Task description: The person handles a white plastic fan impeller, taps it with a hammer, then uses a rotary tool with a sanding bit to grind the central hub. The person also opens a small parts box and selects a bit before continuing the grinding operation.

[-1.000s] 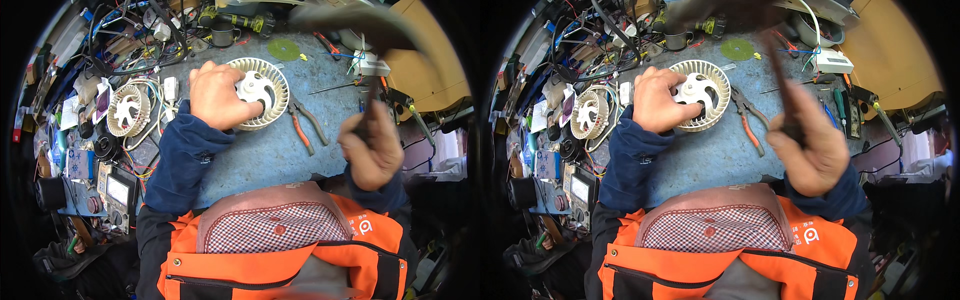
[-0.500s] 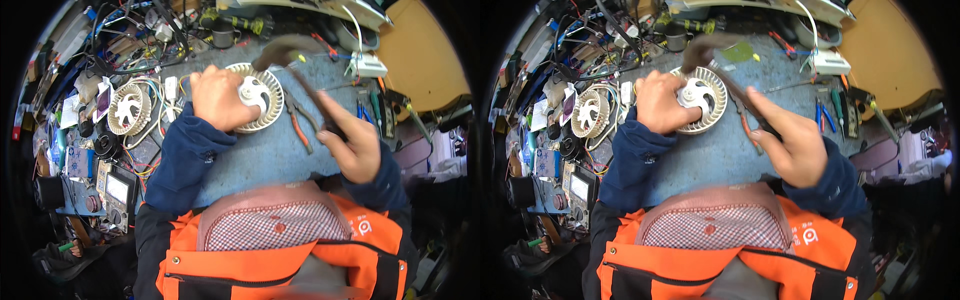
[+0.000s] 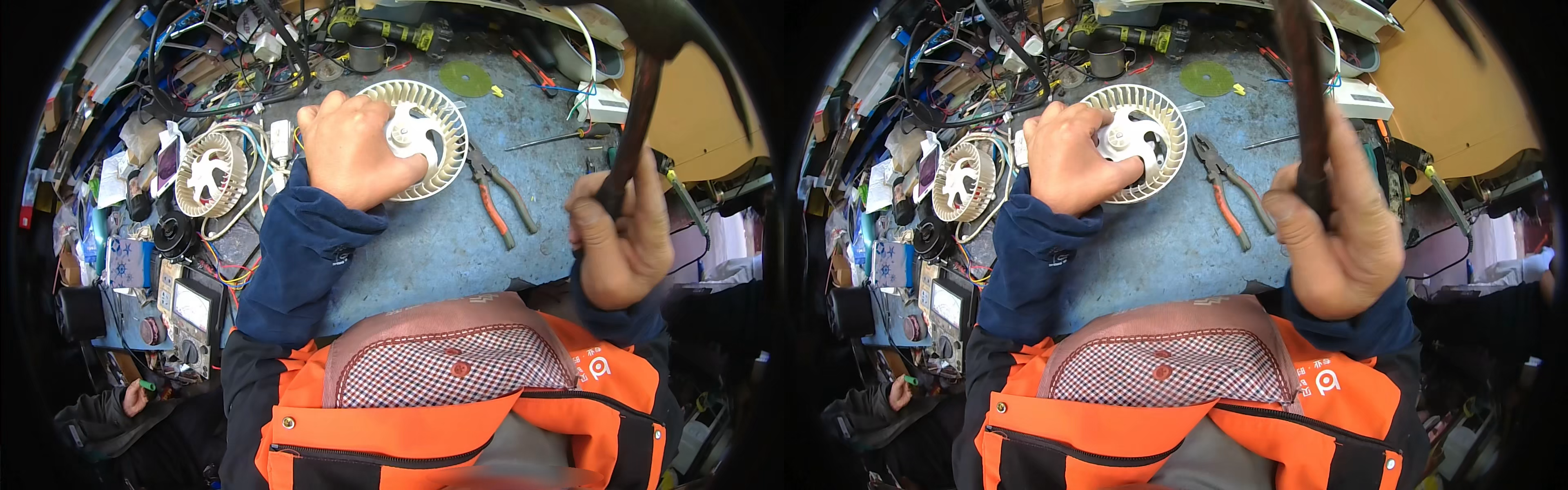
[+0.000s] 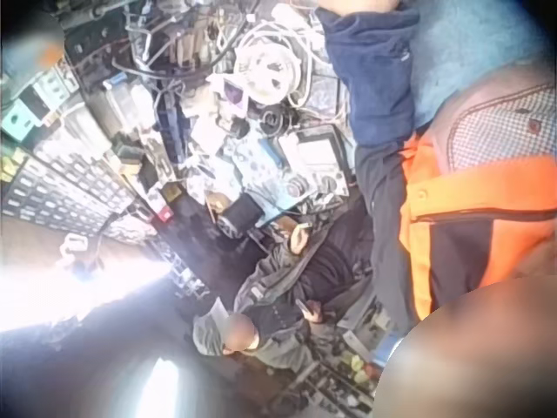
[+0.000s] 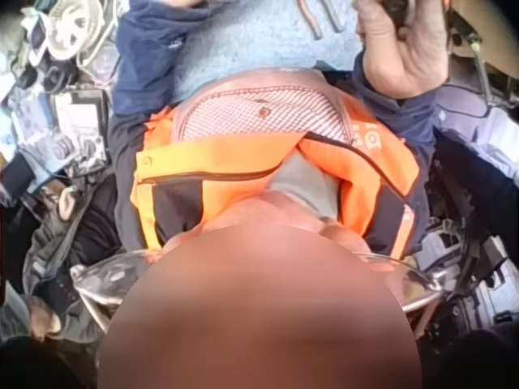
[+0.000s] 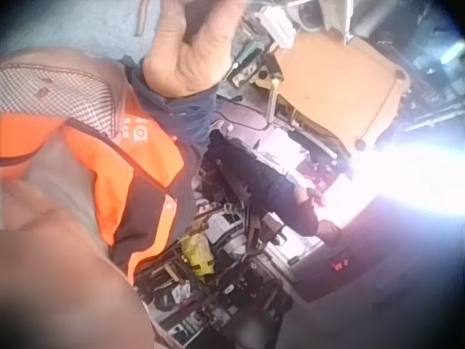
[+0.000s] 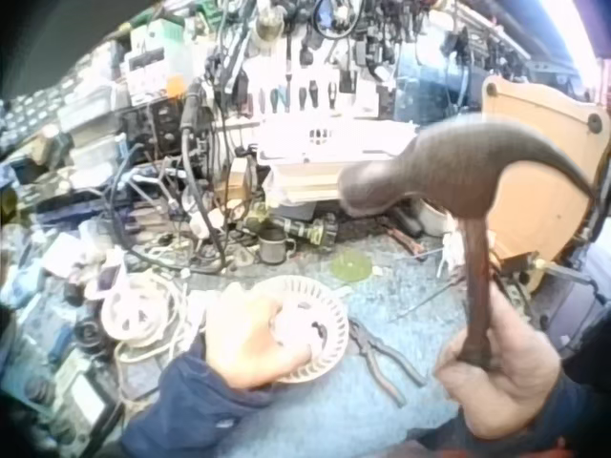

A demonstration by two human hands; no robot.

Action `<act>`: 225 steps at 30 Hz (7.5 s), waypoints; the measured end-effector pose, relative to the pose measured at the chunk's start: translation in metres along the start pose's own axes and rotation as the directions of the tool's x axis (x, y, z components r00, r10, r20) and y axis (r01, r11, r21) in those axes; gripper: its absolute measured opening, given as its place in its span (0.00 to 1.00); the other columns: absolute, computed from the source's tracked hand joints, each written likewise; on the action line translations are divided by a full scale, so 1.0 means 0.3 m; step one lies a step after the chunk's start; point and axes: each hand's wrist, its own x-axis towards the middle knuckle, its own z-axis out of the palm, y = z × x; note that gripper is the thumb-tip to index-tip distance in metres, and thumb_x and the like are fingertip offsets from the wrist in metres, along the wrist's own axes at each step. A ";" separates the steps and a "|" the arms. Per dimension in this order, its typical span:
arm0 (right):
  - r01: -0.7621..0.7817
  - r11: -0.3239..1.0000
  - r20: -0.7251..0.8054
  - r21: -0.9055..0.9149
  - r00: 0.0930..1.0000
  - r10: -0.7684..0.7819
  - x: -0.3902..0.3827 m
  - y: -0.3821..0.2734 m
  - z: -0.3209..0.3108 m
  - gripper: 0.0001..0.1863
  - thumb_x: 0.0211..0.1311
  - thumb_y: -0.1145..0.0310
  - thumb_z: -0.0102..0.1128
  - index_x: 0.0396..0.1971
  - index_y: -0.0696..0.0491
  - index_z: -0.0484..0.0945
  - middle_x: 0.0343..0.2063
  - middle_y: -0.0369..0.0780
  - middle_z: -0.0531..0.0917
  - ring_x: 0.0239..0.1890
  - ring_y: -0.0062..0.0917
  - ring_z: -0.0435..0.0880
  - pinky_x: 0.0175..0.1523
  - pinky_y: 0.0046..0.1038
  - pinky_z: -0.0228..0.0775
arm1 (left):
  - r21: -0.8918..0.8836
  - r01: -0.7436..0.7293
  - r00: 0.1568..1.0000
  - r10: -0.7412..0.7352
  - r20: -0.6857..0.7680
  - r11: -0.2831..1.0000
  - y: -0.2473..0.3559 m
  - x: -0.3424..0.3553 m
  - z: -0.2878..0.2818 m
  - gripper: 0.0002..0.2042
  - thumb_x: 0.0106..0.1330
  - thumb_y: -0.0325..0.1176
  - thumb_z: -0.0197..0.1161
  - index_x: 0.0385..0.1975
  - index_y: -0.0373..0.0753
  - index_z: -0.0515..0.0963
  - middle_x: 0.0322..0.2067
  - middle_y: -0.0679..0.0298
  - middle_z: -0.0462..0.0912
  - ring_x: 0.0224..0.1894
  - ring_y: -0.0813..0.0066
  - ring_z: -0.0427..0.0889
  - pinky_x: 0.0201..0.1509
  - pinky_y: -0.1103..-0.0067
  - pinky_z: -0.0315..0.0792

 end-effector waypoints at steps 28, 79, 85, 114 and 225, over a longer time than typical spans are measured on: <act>-0.152 0.647 0.048 -0.747 0.958 0.281 -0.053 0.600 -0.231 0.25 0.66 0.62 0.75 0.59 0.59 0.84 0.34 0.45 0.87 0.35 0.30 0.87 0.42 0.34 0.78 | -0.903 0.211 0.977 0.056 0.206 -0.373 -0.409 0.033 -0.106 0.37 0.72 0.41 0.72 0.76 0.35 0.62 0.58 0.41 0.82 0.53 0.58 0.90 0.52 0.71 0.90; -0.278 0.470 0.211 0.837 0.959 0.192 0.292 0.546 0.238 0.33 0.69 0.63 0.60 0.68 0.67 0.72 0.55 0.50 0.87 0.54 0.31 0.89 0.64 0.29 0.80 | -0.860 0.500 0.804 -0.313 0.505 -0.103 -0.116 -0.165 0.076 0.14 0.74 0.24 0.69 0.57 0.28 0.82 0.42 0.55 0.92 0.36 0.73 0.90 0.35 0.78 0.85; -0.493 0.447 0.497 0.746 0.860 0.117 0.306 0.550 0.239 0.34 0.66 0.62 0.59 0.67 0.68 0.71 0.56 0.49 0.85 0.56 0.32 0.88 0.65 0.32 0.79 | -0.891 0.419 0.777 -0.577 0.252 0.175 -0.165 -0.143 0.019 0.12 0.73 0.26 0.70 0.53 0.32 0.84 0.36 0.64 0.90 0.29 0.84 0.81 0.31 0.85 0.72; -0.673 0.736 0.743 0.072 0.529 0.410 0.314 0.552 0.230 0.22 0.72 0.72 0.69 0.62 0.62 0.79 0.38 0.38 0.88 0.20 0.15 0.81 0.22 0.20 0.74 | 0.465 0.583 0.767 -0.640 -0.046 0.666 -1.466 0.394 -0.023 0.33 0.67 0.35 0.69 0.73 0.38 0.71 0.72 0.45 0.71 0.69 0.39 0.78 0.72 0.58 0.76; 0.408 0.906 0.201 -0.110 0.902 -0.382 0.466 0.550 0.366 0.10 0.63 0.70 0.73 0.43 0.55 0.89 0.38 0.43 0.86 0.43 0.41 0.87 0.47 0.38 0.81 | -0.028 0.430 0.886 -0.416 0.206 0.902 -0.077 -0.121 -0.169 0.15 0.69 0.40 0.74 0.46 0.34 0.89 0.32 0.49 0.83 0.30 0.55 0.84 0.36 0.66 0.78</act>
